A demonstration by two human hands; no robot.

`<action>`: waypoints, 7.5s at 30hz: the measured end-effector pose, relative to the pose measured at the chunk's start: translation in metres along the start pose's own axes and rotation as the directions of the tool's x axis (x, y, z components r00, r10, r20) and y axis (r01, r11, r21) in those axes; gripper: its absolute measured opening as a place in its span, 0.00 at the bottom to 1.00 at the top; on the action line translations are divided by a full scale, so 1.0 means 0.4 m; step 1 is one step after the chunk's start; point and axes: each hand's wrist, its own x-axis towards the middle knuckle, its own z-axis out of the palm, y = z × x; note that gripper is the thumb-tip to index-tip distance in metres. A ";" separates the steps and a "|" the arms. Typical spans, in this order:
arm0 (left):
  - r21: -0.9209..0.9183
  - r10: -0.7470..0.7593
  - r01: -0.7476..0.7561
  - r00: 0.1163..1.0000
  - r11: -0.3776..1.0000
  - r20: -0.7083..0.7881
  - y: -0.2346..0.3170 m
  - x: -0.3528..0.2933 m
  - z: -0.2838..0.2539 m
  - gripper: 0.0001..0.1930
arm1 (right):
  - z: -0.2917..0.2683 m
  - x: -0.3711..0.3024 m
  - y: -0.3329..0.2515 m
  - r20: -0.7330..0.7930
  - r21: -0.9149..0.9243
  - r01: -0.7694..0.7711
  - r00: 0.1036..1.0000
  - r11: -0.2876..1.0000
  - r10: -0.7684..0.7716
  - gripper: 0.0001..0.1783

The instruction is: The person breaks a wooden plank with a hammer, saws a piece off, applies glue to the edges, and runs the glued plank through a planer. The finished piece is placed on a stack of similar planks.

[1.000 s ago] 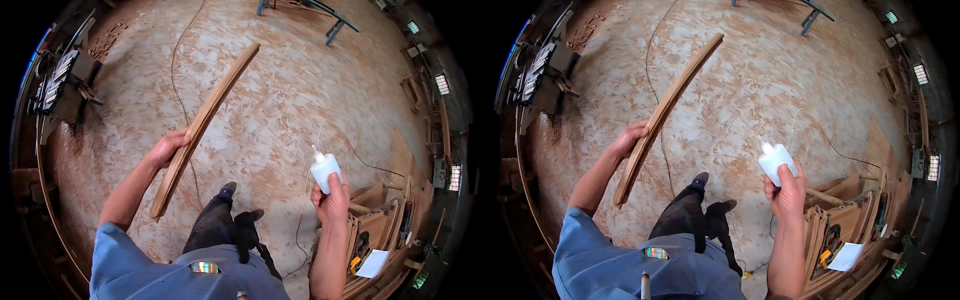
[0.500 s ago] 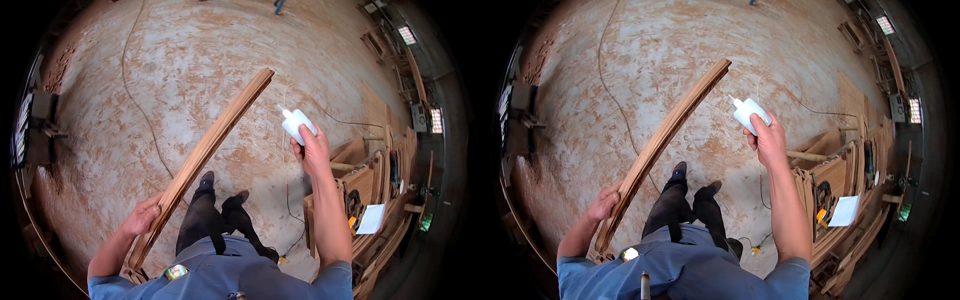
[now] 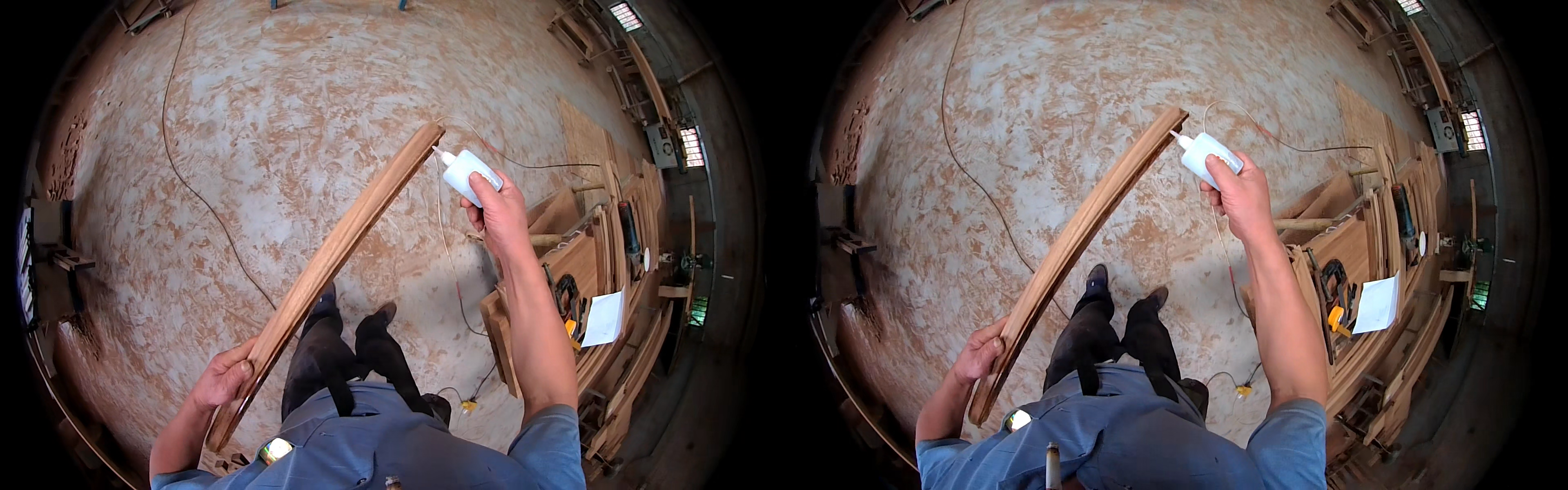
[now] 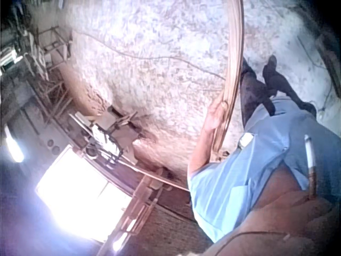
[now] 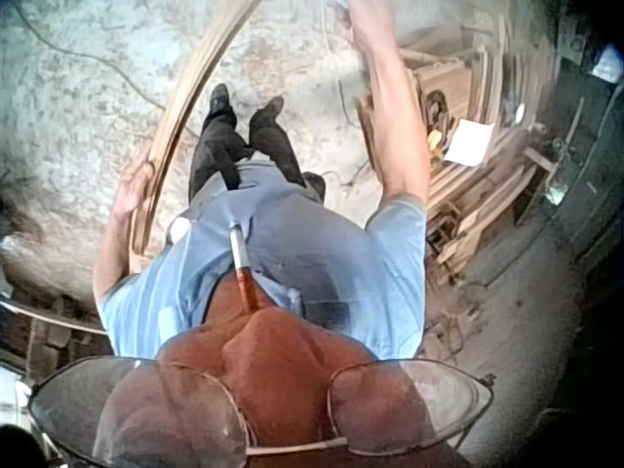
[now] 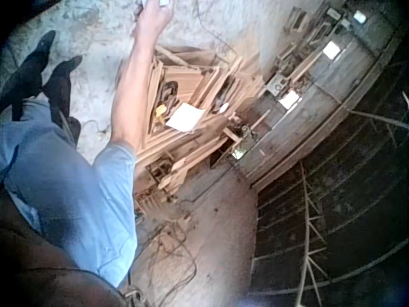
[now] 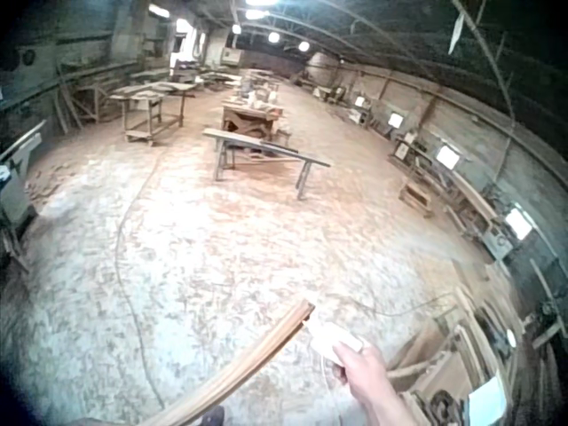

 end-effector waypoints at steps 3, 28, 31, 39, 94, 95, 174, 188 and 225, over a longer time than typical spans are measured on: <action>-0.013 0.005 -0.005 1.000 1.000 0.007 0.003 -0.002 0.002 0.29 | -0.007 -0.004 0.005 -0.013 0.006 0.003 1.000 1.000 -0.003 0.17; 0.097 -0.001 0.000 1.000 0.995 0.007 -0.010 -0.007 0.009 0.29 | -0.023 -0.002 -0.057 -0.062 -0.757 0.203 0.924 0.622 -0.377 0.21; 0.110 -0.010 0.010 1.000 0.994 0.002 -0.011 -0.008 0.009 0.29 | -0.011 -0.012 -0.071 -0.039 -0.785 0.207 0.925 0.584 -0.379 0.21; 0.127 -0.029 0.029 1.000 0.991 -0.005 -0.009 0.004 0.006 0.28 | 0.003 -0.021 -0.056 0.057 -0.805 0.276 0.917 0.524 -0.396 0.19; 0.028 -0.055 0.055 0.998 0.998 -0.014 -0.006 0.049 0.016 0.33 | 0.032 0.009 -0.104 0.105 -0.884 0.246 0.933 0.397 -0.345 0.24; 0.027 -0.050 0.050 0.999 0.998 -0.017 -0.001 0.051 0.015 0.33 | 0.036 0.011 -0.104 0.120 -0.883 0.262 0.929 0.390 -0.351 0.24; 0.113 0.046 -0.032 0.991 0.993 -0.125 0.068 0.129 -0.007 0.23 | 0.255 -0.142 -0.069 0.374 -0.766 0.474 0.878 0.434 -0.299 0.15; 0.052 0.022 -0.015 0.991 0.999 -0.136 0.087 0.143 0.004 0.22 | 0.294 -0.199 -0.043 0.480 -0.689 0.566 0.824 0.453 -0.301 0.17; -0.080 -0.022 -0.004 0.944 0.997 -0.328 0.103 0.214 -0.030 0.28 | -0.051 -0.299 0.150 0.117 0.524 -0.039 0.993 0.851 -0.027 0.18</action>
